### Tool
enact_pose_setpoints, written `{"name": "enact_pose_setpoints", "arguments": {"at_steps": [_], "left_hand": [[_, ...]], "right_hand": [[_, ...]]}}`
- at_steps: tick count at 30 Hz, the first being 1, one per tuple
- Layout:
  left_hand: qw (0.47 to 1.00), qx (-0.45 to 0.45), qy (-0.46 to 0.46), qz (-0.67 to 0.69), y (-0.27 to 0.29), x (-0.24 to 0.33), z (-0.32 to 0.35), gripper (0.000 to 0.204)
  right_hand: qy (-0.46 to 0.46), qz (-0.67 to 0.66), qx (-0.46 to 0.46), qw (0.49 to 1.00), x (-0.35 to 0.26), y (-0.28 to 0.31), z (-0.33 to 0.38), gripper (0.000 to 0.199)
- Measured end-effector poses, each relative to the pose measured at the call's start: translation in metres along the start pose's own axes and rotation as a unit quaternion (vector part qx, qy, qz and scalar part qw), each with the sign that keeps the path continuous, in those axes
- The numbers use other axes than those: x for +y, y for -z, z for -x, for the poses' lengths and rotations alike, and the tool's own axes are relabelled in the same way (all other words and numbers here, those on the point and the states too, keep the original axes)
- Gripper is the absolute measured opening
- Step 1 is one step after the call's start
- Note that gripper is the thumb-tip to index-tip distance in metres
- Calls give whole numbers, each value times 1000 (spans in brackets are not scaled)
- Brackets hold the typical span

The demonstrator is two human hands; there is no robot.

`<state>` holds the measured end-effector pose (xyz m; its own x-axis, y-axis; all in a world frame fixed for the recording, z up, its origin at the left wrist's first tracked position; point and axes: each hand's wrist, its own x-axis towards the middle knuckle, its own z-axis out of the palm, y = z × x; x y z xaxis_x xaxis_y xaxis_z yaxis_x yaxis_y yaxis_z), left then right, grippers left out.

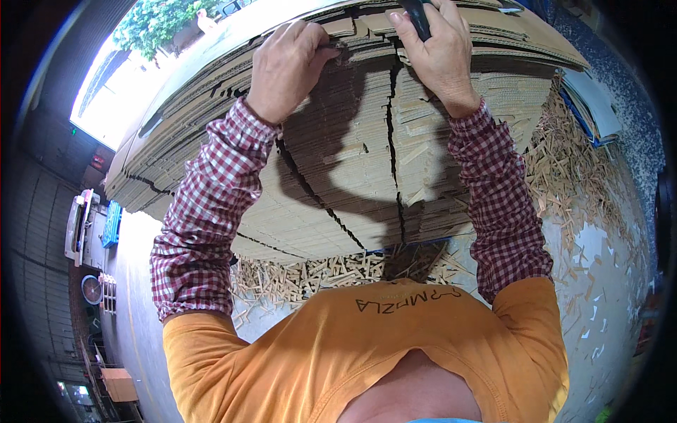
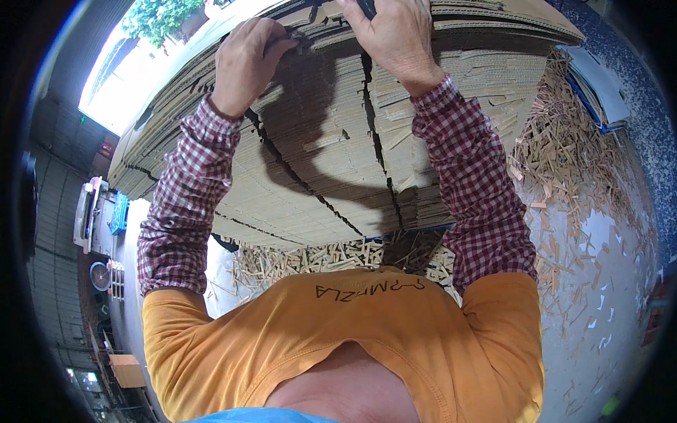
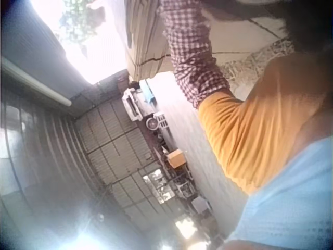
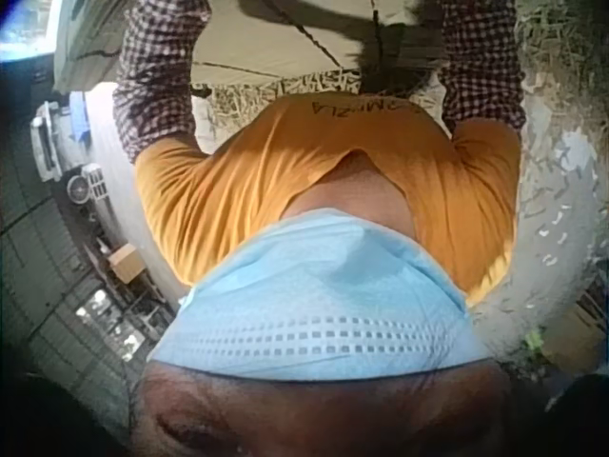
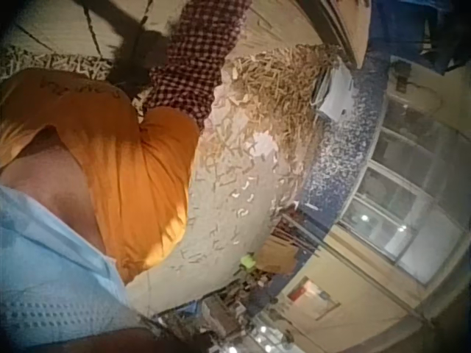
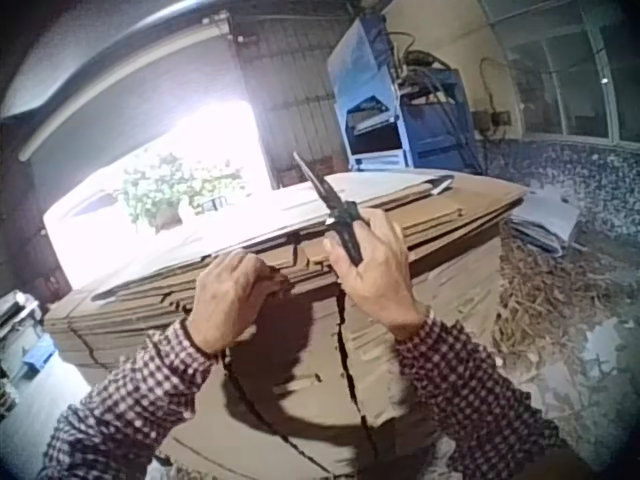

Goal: Using a utility knife to cut shapes out of a large stack of cardboard sheets.

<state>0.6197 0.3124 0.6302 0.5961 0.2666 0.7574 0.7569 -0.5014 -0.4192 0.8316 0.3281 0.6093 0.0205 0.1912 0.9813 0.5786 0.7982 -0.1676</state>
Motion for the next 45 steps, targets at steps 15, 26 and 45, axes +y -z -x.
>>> {"name": "enact_pose_setpoints", "arguments": {"at_steps": [15, 26, 45], "left_hand": [[945, -71, 218, 234, 7, -4, -5, 18], [988, -154, -9, -15, 13, -11, -14, 17], [954, -219, -77, -192, 27, 3, -3, 25]], "right_hand": [[83, 90, 29, 992, 31, -27, 18, 27], [81, 67, 35, 994, 15, -17, 9, 23], [92, 86, 55, 991, 32, -19, 18, 23]]}}
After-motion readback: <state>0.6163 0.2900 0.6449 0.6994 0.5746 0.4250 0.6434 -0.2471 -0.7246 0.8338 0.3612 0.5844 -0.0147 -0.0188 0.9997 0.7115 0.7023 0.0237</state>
